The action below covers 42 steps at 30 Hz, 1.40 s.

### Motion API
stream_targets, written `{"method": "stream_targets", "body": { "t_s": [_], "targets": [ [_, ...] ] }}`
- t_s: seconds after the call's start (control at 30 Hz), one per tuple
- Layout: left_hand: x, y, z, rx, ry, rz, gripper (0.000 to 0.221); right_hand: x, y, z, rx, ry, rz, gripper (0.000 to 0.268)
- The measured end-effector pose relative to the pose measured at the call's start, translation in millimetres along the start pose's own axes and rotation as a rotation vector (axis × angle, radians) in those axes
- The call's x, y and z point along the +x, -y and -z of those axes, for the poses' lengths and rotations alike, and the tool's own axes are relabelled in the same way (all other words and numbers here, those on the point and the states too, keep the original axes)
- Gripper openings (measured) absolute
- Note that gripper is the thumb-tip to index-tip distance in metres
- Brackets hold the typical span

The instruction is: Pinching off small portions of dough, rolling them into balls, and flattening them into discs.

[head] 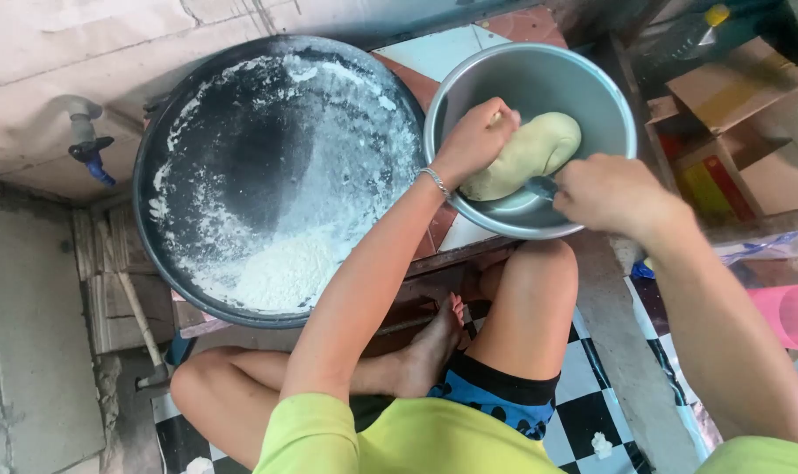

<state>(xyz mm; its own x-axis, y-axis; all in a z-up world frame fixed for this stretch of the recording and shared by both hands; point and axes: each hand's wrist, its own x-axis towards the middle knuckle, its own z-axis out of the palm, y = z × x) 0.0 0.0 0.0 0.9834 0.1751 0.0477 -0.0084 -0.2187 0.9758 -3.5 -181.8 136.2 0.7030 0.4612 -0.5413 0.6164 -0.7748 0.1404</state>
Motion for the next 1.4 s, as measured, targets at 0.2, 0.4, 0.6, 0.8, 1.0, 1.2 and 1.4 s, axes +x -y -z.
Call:
{"method": "stream_targets", "body": {
  "t_s": [0.2,0.4,0.6,0.8,1.0,1.2,1.4],
  "targets": [
    [2.2,8.6,-2.9,-0.178,0.03,0.183,0.032,53.3,-19.8,-58.0,-0.17,-0.109,0.114,0.037],
    [-12.2,-14.9,-1.9,-0.101,0.022,0.181,0.023,94.3,-20.0,-72.4,-0.202,0.003,0.089,0.041],
    [-14.4,-13.1,0.6,-0.493,0.027,0.211,0.03,42.2,-6.8,-13.2,0.18,-0.141,0.13,0.045],
    [-18.8,-12.4,8.4,-0.417,0.081,0.146,0.017,75.0,-1.3,-55.6,1.238,-0.596,0.504,0.031],
    [-35.5,-29.0,27.9,0.163,0.163,0.091,0.018,84.9,4.3,-67.7,0.907,-0.62,0.369,0.019],
    [-45.3,-31.7,37.3,0.316,0.039,-0.07,0.017,77.7,17.2,-66.3,0.442,-0.656,0.457,0.017],
    [-89.7,-29.4,69.0,-0.521,-0.177,0.066,0.016,82.3,31.7,-87.8,0.159,-0.604,0.469,0.018]
  ]
}}
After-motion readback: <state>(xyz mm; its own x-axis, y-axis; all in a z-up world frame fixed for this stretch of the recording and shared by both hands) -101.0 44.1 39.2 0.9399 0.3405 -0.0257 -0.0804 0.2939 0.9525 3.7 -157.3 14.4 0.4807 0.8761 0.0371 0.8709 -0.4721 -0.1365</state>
